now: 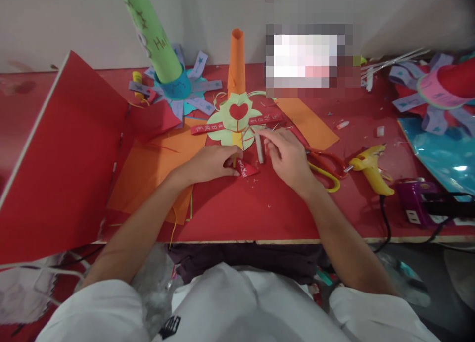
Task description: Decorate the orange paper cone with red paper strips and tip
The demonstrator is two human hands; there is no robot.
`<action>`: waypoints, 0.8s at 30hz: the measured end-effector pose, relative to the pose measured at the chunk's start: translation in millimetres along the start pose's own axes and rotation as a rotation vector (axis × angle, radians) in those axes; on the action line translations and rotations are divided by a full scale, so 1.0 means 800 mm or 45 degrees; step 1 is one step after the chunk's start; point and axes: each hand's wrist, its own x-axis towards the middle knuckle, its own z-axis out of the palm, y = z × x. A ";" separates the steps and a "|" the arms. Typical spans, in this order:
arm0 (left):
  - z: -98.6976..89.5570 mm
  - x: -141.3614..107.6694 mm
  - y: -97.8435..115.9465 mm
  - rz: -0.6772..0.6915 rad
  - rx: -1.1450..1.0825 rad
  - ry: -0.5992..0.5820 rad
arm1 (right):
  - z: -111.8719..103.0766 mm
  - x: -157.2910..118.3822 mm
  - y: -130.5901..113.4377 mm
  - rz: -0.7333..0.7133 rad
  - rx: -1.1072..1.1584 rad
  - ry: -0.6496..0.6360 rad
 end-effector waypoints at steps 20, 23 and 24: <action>0.003 0.002 -0.008 0.175 -0.546 -0.030 | -0.006 0.000 -0.023 0.176 0.635 -0.442; 0.006 0.005 -0.013 0.183 -0.625 0.009 | -0.005 0.001 -0.021 0.171 0.628 -0.440; 0.007 0.006 -0.014 0.180 -0.644 0.028 | -0.005 0.001 -0.020 0.167 0.614 -0.433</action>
